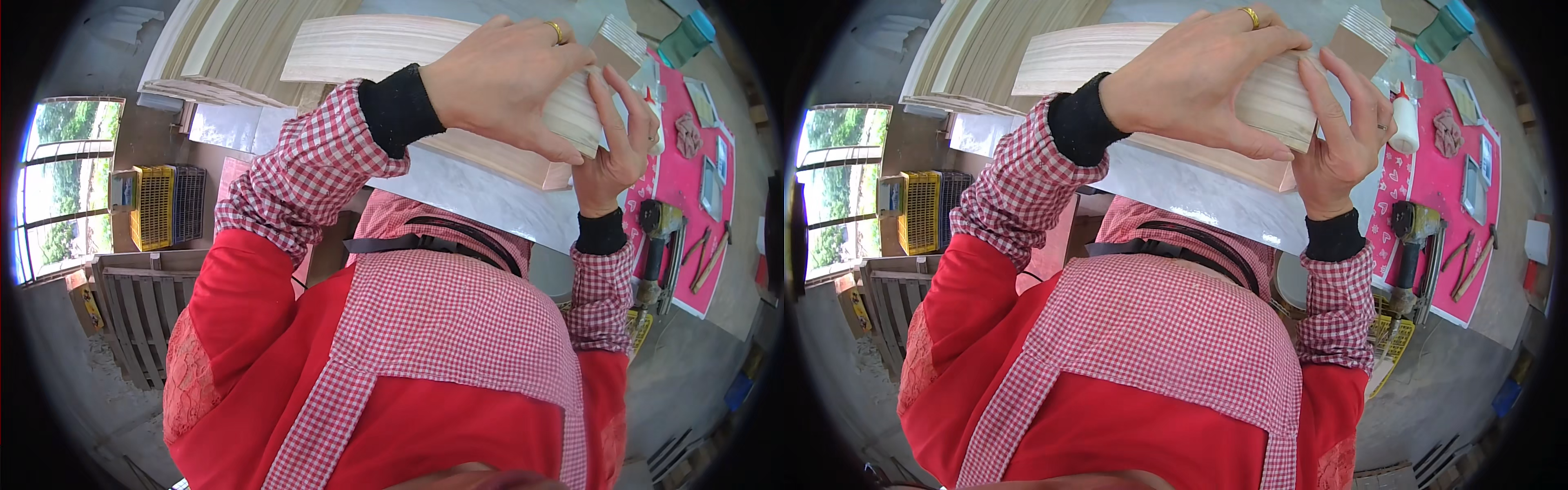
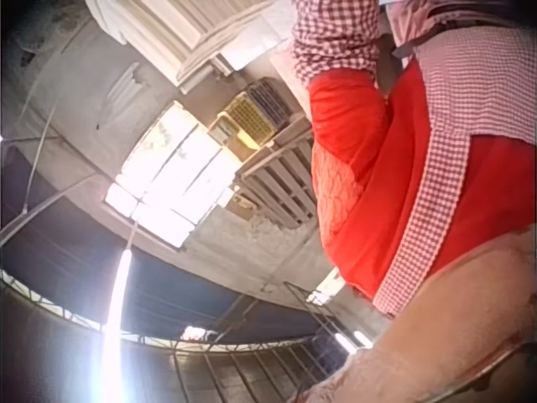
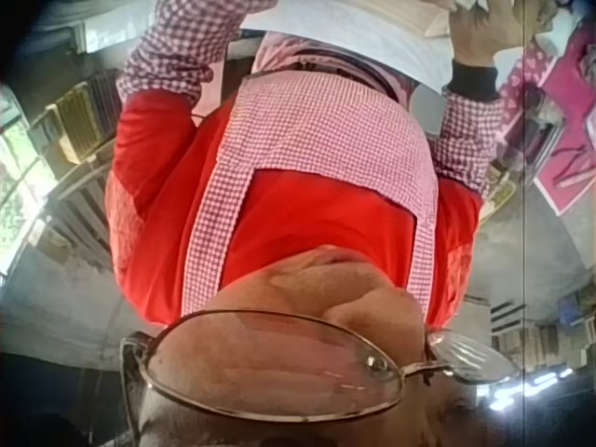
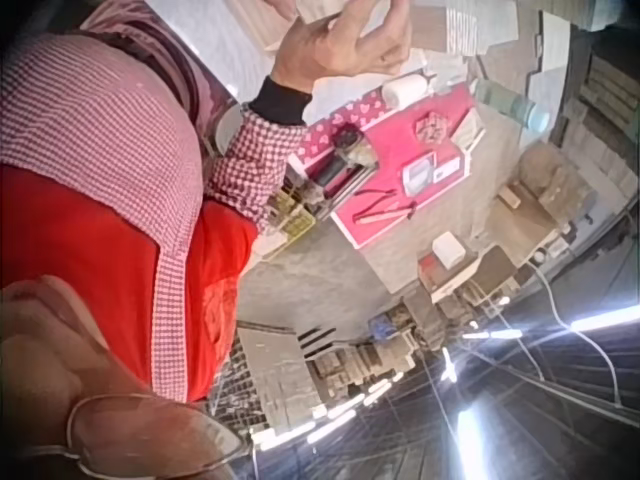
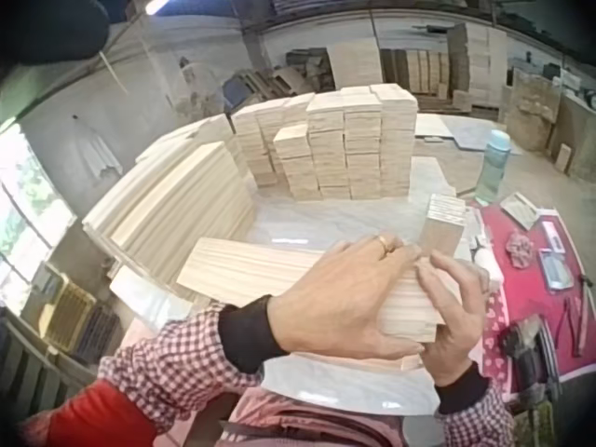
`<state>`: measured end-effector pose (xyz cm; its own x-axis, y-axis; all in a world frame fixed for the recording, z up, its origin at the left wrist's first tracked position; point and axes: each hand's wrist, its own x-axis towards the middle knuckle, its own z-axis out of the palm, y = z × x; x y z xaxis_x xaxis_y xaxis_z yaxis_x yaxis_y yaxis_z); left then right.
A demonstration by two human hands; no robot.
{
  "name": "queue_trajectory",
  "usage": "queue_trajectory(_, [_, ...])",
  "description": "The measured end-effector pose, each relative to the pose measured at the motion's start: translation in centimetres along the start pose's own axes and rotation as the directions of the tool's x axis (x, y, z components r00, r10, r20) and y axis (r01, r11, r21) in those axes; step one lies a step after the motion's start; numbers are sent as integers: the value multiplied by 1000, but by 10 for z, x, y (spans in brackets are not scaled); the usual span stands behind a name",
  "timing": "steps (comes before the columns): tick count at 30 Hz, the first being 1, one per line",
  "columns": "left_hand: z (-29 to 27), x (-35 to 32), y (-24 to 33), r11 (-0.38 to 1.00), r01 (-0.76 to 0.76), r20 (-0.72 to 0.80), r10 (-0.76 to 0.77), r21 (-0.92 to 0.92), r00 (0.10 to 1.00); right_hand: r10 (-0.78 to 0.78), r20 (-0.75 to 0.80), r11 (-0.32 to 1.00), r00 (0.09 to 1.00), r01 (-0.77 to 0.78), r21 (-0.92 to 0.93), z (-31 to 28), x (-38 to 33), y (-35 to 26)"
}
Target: Apply wood glue to the edges of wooden boards and join them together using a pneumatic nail gun to assemble wooden boxes.
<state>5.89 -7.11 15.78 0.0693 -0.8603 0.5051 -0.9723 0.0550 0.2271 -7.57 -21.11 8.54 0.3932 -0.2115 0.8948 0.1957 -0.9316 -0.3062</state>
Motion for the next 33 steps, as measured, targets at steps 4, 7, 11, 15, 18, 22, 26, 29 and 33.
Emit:
queue_trajectory(4, [-3,4,-1,1000,-10,9,10,-21,1000,2,3,1000,1000,-1,-19,1,-2,2])
queue_trajectory(7, [-15,15,3,994,50,100,-40,-95,994,-1,13,999,1000,1,-34,1,0,2])
queue_trajectory(11, [-27,29,5,967,168,246,-118,-191,962,-15,30,999,999,17,-36,0,8,8])
queue_trajectory(15, [-31,38,5,970,145,234,-97,-196,967,-51,28,998,998,52,-38,0,17,11])
queue_trajectory(18, [-27,41,2,965,152,251,-96,-213,963,-48,35,998,998,49,-34,0,25,5])
queue_trajectory(22, [-2,43,-9,939,10,163,50,-345,985,-35,60,999,998,36,-21,1,25,5])
queue_trajectory(26, [7,38,-15,959,-3,95,31,-283,995,-9,71,999,997,6,38,2,26,6])
queue_trajectory(29, [24,31,-21,921,2,-43,-20,-389,999,-7,89,996,996,-1,88,5,28,3])
queue_trajectory(33, [-39,47,-7,919,285,496,-120,-272,860,-22,131,996,991,11,84,0,29,4])
